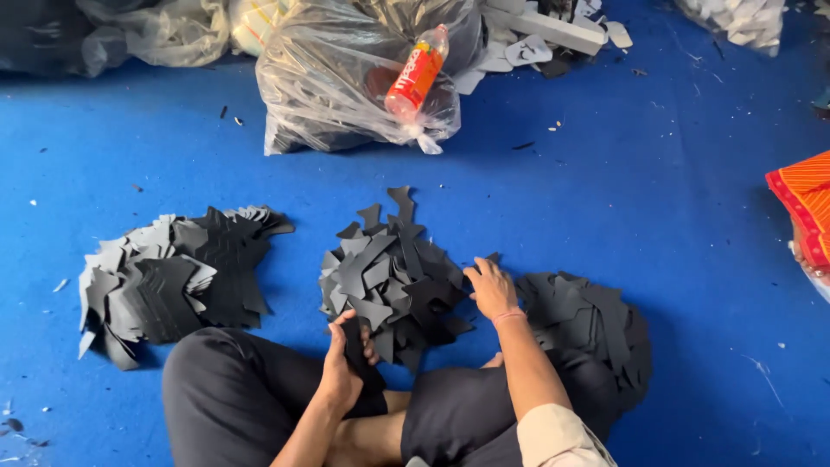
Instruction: The person sorts and organizes cut shoe upper components into stacks on the floor.
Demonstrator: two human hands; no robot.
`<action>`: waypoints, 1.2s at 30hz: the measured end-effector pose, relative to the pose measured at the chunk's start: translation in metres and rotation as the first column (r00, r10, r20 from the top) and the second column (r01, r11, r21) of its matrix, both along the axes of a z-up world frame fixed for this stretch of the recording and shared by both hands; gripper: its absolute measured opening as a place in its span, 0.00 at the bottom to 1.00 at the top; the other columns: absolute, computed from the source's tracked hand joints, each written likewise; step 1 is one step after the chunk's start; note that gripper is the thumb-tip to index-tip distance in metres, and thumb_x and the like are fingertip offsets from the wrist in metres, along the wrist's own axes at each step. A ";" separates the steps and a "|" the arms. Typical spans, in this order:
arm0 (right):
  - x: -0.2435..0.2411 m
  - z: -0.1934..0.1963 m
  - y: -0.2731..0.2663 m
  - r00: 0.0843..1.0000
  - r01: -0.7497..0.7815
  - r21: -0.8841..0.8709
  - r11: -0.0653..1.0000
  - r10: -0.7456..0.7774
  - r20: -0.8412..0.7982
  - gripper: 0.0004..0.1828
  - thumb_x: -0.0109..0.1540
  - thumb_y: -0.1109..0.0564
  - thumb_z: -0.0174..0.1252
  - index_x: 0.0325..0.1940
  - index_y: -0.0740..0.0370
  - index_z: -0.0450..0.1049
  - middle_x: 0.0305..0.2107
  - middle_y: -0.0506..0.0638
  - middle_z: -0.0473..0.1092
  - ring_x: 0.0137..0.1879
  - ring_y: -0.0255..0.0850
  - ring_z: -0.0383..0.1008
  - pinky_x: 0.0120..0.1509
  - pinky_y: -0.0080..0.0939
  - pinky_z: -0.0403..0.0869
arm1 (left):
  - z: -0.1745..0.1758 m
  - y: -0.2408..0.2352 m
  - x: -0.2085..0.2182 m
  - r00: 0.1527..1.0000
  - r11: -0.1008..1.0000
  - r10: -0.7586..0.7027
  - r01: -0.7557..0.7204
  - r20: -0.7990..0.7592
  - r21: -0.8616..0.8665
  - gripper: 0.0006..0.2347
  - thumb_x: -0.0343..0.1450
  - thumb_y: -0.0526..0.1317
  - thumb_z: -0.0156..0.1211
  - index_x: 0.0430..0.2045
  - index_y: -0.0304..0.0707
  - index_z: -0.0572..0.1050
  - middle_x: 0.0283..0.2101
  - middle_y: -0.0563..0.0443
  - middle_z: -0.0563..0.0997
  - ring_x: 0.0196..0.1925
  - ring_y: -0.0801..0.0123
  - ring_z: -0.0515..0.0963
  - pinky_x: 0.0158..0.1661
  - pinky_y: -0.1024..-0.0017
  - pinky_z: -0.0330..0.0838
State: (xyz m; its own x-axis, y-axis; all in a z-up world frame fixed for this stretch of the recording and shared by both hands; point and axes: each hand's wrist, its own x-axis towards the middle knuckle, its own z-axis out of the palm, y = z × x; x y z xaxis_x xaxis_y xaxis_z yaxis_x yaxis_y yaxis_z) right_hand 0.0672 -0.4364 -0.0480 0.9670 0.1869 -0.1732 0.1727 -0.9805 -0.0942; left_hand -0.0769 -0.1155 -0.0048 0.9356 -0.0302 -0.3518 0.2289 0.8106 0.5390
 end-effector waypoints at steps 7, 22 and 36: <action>0.003 -0.006 0.013 0.893 -0.313 -0.092 0.945 0.326 0.310 0.28 0.62 0.61 0.51 0.65 0.39 0.72 0.45 0.51 0.70 0.55 0.49 0.72 0.59 0.54 0.70 | 0.009 0.009 -0.004 1.000 0.999 -0.006 0.005 -0.020 -0.037 0.21 0.75 0.60 0.43 0.55 0.49 0.65 0.33 0.50 0.69 0.29 0.69 0.67 0.31 0.71 0.64; -0.007 0.078 0.048 0.755 -0.295 -0.035 0.955 0.256 0.604 0.12 0.61 0.61 0.55 0.49 0.57 0.74 0.34 0.50 0.71 0.36 0.48 0.77 0.41 0.47 0.76 | 0.003 0.008 0.001 0.998 0.998 -0.018 0.014 -0.064 -0.062 0.21 0.75 0.59 0.45 0.54 0.48 0.66 0.32 0.51 0.70 0.28 0.70 0.68 0.30 0.71 0.64; -0.171 0.133 0.172 0.607 -0.619 0.250 0.744 0.252 0.754 0.14 0.60 0.62 0.62 0.50 0.66 0.78 0.33 0.51 0.73 0.38 0.47 0.77 0.42 0.45 0.76 | 0.013 0.010 -0.002 0.989 0.972 -0.122 0.135 0.080 -0.192 0.24 0.72 0.59 0.50 0.59 0.49 0.65 0.53 0.45 0.80 0.45 0.65 0.79 0.44 0.68 0.73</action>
State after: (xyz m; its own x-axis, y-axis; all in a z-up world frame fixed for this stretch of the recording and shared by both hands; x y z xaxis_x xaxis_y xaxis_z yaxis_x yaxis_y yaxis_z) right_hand -0.1038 -0.2642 0.0853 0.5572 0.4899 0.6705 0.7590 -0.6280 -0.1718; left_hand -0.0787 -0.1056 0.0082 0.9405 -0.2141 -0.2639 0.3071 0.8680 0.3901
